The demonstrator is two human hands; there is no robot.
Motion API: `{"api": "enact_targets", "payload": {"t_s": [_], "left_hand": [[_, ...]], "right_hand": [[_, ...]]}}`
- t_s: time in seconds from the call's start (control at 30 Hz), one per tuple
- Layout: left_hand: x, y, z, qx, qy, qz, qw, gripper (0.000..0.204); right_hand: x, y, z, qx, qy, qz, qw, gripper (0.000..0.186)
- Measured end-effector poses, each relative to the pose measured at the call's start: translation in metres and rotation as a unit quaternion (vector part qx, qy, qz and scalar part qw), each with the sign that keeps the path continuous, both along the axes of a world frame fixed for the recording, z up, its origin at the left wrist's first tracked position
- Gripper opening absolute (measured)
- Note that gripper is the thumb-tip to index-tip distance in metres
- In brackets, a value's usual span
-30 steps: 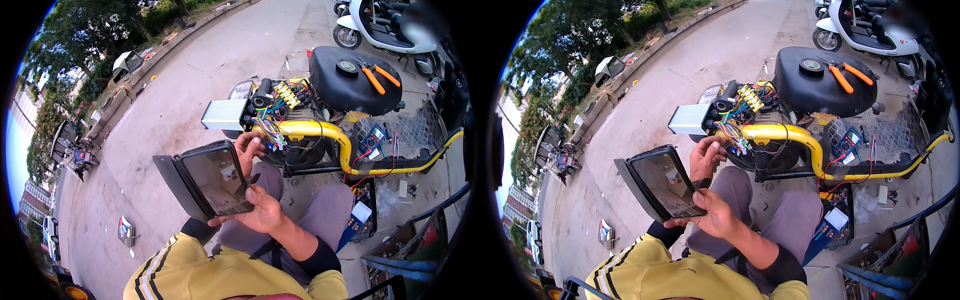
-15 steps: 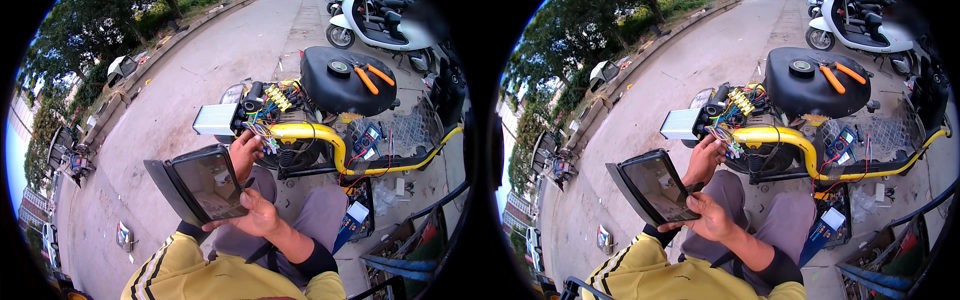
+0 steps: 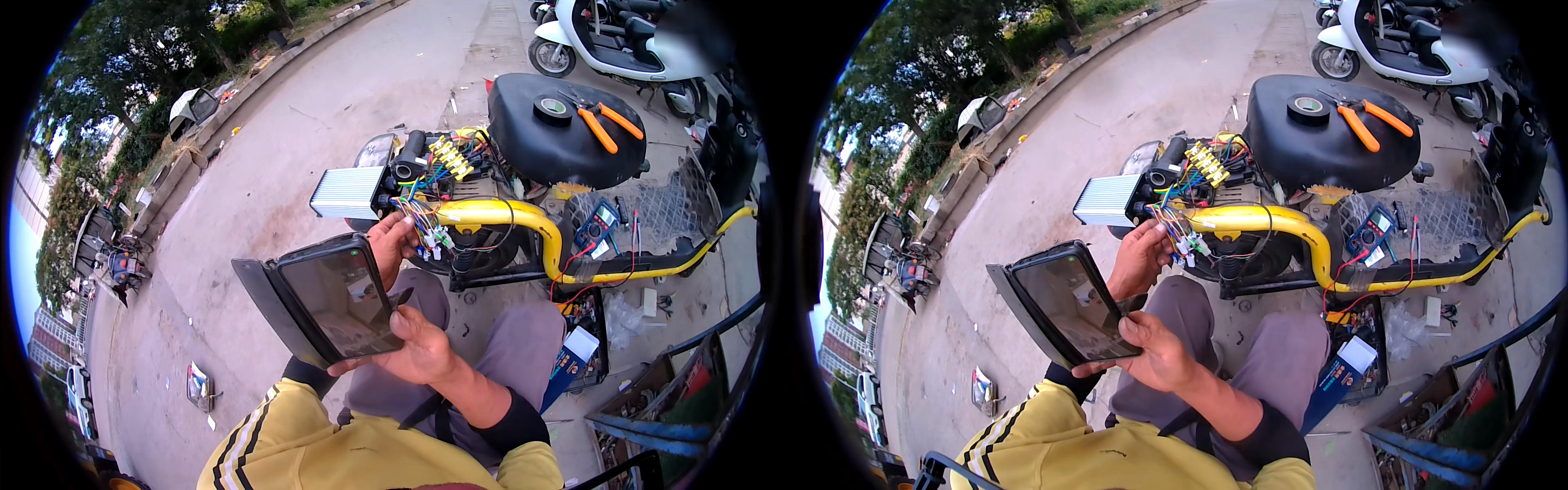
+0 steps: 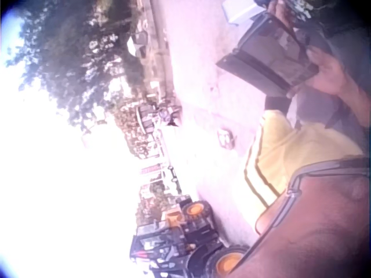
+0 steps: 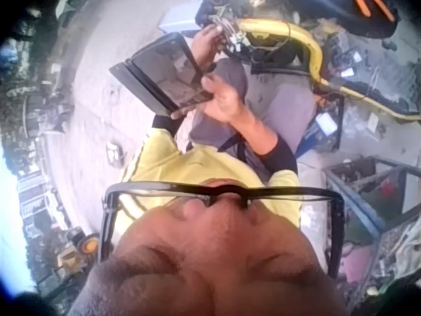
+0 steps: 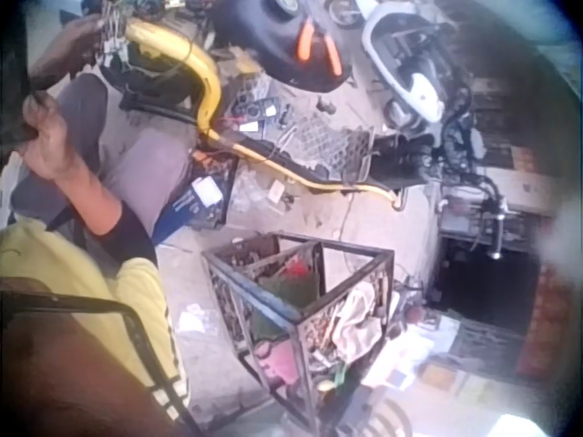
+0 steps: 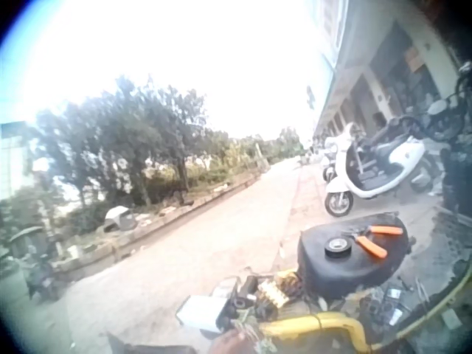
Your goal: The person sits on the ground and works on the exposed wiring of a yellow electric scooter. They use a smartphone to view a reference image and a multimeter to test electrical connections in the wiring harness.
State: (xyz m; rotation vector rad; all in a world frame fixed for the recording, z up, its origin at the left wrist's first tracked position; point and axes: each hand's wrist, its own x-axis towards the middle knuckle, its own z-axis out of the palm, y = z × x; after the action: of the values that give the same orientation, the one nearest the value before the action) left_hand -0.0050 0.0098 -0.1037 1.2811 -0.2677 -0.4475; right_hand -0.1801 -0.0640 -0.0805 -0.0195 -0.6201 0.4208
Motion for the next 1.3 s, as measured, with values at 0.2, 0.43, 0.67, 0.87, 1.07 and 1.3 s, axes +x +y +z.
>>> {"api": "enact_targets", "payload": {"t_s": [0.2, 0.43, 0.67, 0.87, 1.07, 1.3], "left_hand": [[0.001, 0.001, -0.006, 0.045, -0.028, 0.018, 0.998, 0.024], [-0.002, -0.001, -0.007, 0.099, -0.115, 0.041, 0.988, 0.029], [-0.009, -0.004, -0.016, 0.102, -0.206, 0.074, 0.970, 0.033], [-0.018, 0.001, -0.015, 0.127, -0.272, 0.080, 0.951, 0.032], [-0.026, 0.008, -0.012, 0.113, -0.254, 0.105, 0.955, 0.031], [-0.011, 0.012, -0.020, 0.132, -0.337, 0.167, 0.917, 0.025]], "right_hand": [[0.002, 0.001, -0.003, -0.003, 0.004, 0.001, 1.000, 0.056], [0.006, 0.003, -0.014, -0.049, 0.013, -0.017, 0.999, 0.066], [0.004, -0.004, -0.003, 0.010, 0.064, -0.023, 0.998, 0.050], [0.009, -0.006, -0.016, -0.060, 0.031, -0.043, 0.997, 0.070], [0.006, -0.006, -0.014, -0.057, 0.047, -0.054, 0.996, 0.065], [0.003, -0.010, 0.002, -0.024, 0.032, -0.047, 0.998, 0.066]]}}
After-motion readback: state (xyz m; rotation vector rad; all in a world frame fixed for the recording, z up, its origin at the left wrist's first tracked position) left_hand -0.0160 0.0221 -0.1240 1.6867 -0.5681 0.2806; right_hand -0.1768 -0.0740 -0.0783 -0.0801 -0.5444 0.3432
